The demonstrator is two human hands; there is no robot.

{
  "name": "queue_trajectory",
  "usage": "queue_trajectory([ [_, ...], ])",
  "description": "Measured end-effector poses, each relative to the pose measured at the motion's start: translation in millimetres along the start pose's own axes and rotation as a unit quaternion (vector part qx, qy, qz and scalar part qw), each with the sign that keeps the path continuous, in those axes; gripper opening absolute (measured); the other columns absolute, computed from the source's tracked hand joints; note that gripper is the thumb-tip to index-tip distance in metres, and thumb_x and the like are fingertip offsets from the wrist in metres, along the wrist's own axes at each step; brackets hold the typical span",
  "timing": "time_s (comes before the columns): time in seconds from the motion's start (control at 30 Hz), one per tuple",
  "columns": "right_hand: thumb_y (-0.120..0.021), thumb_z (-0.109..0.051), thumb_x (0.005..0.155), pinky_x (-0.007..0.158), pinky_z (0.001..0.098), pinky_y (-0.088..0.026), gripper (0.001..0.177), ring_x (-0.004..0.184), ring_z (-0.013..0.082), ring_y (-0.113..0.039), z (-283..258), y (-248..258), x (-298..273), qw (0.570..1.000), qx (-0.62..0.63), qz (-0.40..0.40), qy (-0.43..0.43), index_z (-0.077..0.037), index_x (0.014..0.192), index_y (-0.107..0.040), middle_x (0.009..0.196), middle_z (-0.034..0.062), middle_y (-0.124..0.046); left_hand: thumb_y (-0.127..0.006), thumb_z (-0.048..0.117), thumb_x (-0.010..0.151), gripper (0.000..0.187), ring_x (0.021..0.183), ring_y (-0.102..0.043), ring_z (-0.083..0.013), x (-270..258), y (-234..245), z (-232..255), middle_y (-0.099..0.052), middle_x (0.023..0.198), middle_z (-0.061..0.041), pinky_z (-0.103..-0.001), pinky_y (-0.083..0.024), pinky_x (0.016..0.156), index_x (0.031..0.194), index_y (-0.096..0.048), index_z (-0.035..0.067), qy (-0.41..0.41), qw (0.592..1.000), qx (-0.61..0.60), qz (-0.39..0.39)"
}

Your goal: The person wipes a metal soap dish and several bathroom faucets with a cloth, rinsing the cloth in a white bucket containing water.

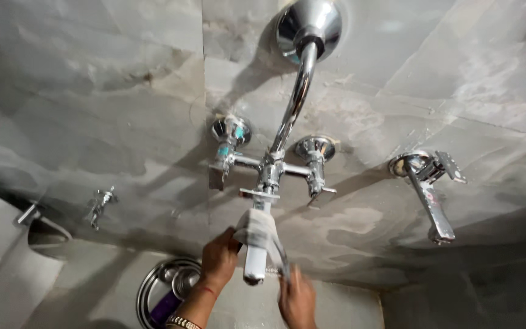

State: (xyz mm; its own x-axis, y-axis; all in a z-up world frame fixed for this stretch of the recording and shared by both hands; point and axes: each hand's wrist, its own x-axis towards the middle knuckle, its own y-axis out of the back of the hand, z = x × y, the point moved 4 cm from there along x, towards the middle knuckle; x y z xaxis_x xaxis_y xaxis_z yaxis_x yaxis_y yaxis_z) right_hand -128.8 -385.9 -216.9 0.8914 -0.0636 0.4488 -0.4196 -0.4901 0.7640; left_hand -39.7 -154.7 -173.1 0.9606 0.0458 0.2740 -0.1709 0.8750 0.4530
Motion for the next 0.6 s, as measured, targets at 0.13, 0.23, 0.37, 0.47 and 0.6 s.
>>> queue_trajectory([
  [0.13, -0.065, -0.009, 0.09, 0.067, 0.0509, -0.051, 0.03, 0.079, 0.0417, -0.063, 29.9, -10.8, -46.0, 0.994, -0.055, -0.064, -0.065, 0.0, 0.117, -0.058, 0.092, 0.0214, -0.068, -0.061, 0.018, 0.096, 0.013, 0.083, -0.069, -0.0384, 4.9, 38.2, 37.0, -0.071, 0.085, -0.016, -0.047, -0.053, 0.072, 0.098, -0.062, 0.006, -0.223, 0.973, 0.025, 0.057],
  [0.23, -0.065, -0.009, 0.087, 0.067, 0.0513, -0.05, 0.035, 0.079, 0.0421, -0.062, -7.7, 4.3, -18.7, 1.0, -0.015, 0.012, 0.017, 0.002, 0.12, -0.057, 0.095, 0.0219, -0.068, -0.059, 0.014, 0.093, 0.016, 0.08, -0.07, -0.0381, -51.0, 23.1, 3.1, -0.074, 0.084, -0.016, -0.047, -0.053, 0.069, 0.102, -0.068, 0.005, -0.09, 0.995, 0.038, 0.004],
  [0.37, -0.065, -0.007, 0.084, 0.066, 0.0509, -0.05, 0.034, 0.082, 0.0408, -0.062, -36.1, 27.6, 36.0, 0.993, 0.011, 0.039, 0.108, -0.001, 0.117, -0.057, 0.095, 0.019, -0.067, -0.059, 0.024, 0.095, 0.024, 0.074, -0.072, -0.0361, -98.6, 8.9, -41.4, -0.075, 0.08, -0.015, -0.047, -0.053, 0.064, 0.106, -0.068, 0.005, 0.08, 0.991, 0.074, -0.072],
  [0.47, -0.066, -0.008, 0.089, 0.064, 0.05, -0.049, 0.027, 0.074, 0.0382, -0.06, -19.8, 19.5, -7.4, 0.99, 0.01, 0.051, 0.132, 0.0, 0.113, -0.058, 0.091, 0.0178, -0.067, -0.062, 0.022, 0.098, 0.02, 0.074, -0.07, -0.0394, -68.6, 8.8, -24.3, -0.072, 0.083, -0.019, -0.047, -0.053, 0.064, 0.106, -0.069, 0.004, 0.052, 0.988, 0.132, -0.064],
  [0.6, -0.066, -0.013, 0.088, 0.069, 0.0509, -0.051, 0.036, 0.074, 0.0402, -0.063, 41.3, -6.6, -69.3, 0.998, -0.057, -0.032, 0.024, 0.003, 0.119, -0.057, 0.091, 0.0206, -0.069, -0.066, 0.007, 0.085, 0.009, 0.079, -0.068, -0.0398, -17.7, 47.4, 44.6, -0.07, 0.082, -0.019, -0.047, -0.052, 0.066, 0.092, -0.062, 0.002, -0.206, 0.975, 0.048, 0.064],
])
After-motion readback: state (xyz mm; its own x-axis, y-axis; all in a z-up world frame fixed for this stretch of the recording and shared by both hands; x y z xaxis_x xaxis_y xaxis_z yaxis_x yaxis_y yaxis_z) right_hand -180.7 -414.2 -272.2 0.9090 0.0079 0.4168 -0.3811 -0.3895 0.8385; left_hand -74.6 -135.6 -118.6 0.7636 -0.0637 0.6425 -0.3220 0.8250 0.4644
